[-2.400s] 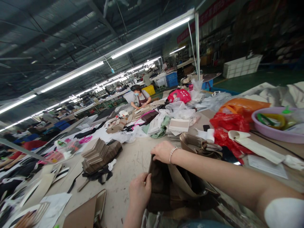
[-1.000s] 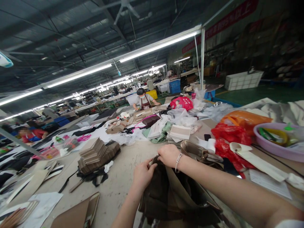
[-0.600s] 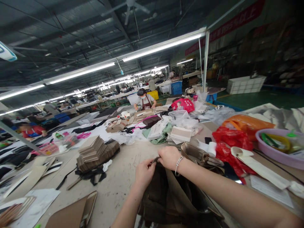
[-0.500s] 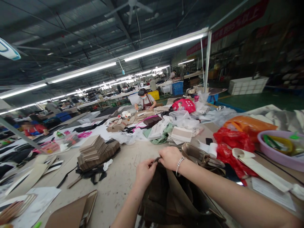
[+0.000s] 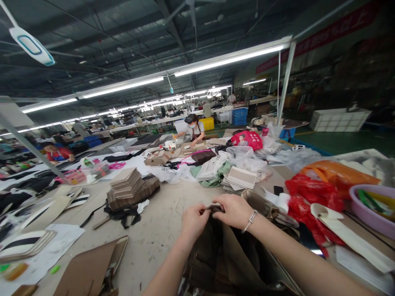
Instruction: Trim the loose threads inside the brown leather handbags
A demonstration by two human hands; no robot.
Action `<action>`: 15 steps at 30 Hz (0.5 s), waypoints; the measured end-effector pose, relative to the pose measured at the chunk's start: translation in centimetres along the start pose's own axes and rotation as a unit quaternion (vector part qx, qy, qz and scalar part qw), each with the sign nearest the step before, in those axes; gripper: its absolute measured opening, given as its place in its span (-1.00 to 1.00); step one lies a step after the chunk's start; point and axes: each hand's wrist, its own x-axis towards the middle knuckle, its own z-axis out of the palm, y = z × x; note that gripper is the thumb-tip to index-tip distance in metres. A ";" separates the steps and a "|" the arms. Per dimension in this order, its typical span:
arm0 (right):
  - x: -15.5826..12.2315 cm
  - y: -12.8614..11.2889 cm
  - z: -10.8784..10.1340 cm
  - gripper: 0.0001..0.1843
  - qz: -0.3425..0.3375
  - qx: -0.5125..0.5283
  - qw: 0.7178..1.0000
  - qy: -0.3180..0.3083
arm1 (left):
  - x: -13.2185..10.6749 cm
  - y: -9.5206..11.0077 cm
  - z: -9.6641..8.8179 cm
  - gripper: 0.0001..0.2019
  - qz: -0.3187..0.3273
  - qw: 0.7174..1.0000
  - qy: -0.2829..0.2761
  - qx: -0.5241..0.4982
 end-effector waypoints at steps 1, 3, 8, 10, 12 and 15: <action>-0.3 0.0 -0.2 -0.62 -0.003 0.014 1.000 0.003 | 0.0 0.0 0.0 -0.79 0.000 1.000 0.000 0.001; -1.0 0.2 -0.3 -0.66 -0.010 0.041 0.999 0.017 | 0.0 0.1 0.2 -0.79 0.006 1.000 -0.001 -0.010; -2.3 0.8 0.1 -0.81 -0.004 0.062 0.996 0.067 | -0.1 0.1 0.6 -0.74 0.038 0.997 -0.026 -0.056; -2.5 0.9 0.3 -0.83 -0.008 0.071 0.994 0.082 | -0.2 0.1 0.5 -0.73 0.041 0.998 -0.028 -0.043; -2.8 0.9 0.2 -0.83 -0.015 0.090 0.991 0.094 | -0.3 0.2 0.4 -0.75 0.035 0.999 -0.021 -0.021; -3.8 1.4 -0.3 -0.80 -0.007 0.122 0.987 0.107 | -0.1 0.3 0.4 -0.77 0.023 1.000 -0.009 0.010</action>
